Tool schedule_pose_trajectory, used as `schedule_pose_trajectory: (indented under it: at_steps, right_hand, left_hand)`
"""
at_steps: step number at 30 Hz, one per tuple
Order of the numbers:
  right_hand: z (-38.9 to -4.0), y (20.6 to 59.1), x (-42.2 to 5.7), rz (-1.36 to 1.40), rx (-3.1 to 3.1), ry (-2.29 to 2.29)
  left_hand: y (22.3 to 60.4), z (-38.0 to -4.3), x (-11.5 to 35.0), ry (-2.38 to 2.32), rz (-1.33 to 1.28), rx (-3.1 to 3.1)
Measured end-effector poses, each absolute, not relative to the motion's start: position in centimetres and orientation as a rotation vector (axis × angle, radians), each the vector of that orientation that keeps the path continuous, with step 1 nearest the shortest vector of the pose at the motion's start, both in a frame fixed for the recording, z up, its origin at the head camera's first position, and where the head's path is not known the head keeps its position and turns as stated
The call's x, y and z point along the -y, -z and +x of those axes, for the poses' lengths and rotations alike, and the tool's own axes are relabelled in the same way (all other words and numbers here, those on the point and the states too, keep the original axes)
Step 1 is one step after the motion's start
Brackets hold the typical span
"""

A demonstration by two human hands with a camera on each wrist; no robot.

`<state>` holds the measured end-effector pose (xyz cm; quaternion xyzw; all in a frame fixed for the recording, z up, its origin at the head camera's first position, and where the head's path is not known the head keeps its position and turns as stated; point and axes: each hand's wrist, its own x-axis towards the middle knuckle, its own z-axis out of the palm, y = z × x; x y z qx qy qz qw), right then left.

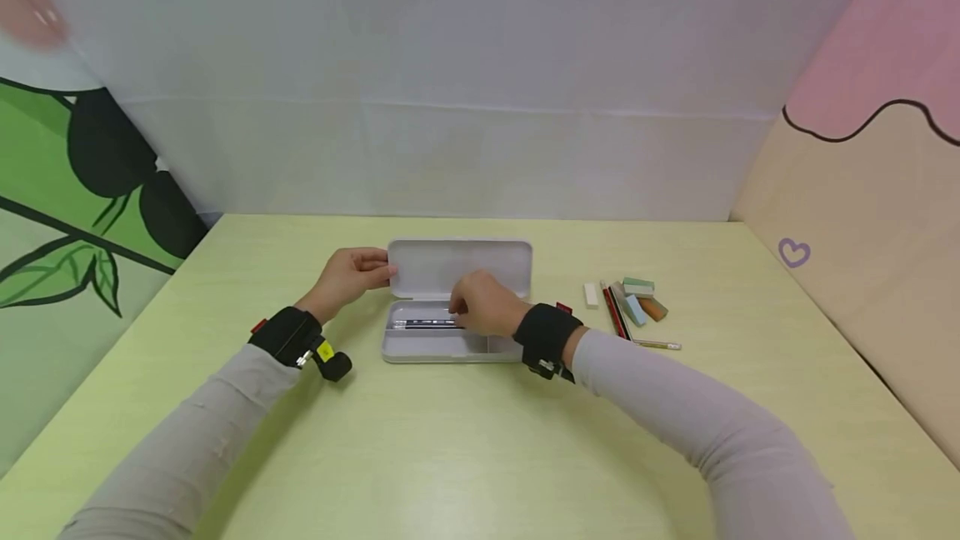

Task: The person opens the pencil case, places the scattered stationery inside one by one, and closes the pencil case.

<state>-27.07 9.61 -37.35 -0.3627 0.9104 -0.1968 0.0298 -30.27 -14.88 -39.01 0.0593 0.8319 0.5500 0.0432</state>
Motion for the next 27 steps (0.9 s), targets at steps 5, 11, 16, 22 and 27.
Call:
schedule_pose_trajectory:
  at_steps: [5, 11, 16, 22, 27]
  right_hand:
    - [-27.2, 36.1, -12.3, -1.074, -2.873, 0.586]
    - [-27.2, 34.2, -17.2, -1.007, -2.974, 0.607]
    - [-26.6, 33.4, -21.2, -0.822, -3.035, 0.601]
    - [-25.2, 33.6, -24.7, -0.592, -3.043, 0.493]
    - [-24.3, 34.1, -26.5, -0.529, -3.045, 0.474]
  left_hand:
    - [39.1, -30.5, 14.9, -1.686, 0.191, -2.532]
    - [39.2, -30.8, 15.2, -1.663, 0.193, -2.54]
    - [39.2, -30.8, 15.5, -1.669, 0.208, -2.539]
    - [38.9, -30.8, 15.6, -1.673, 0.217, -2.537]
    - [38.8, -30.6, 15.7, -1.673, 0.199, -2.527]
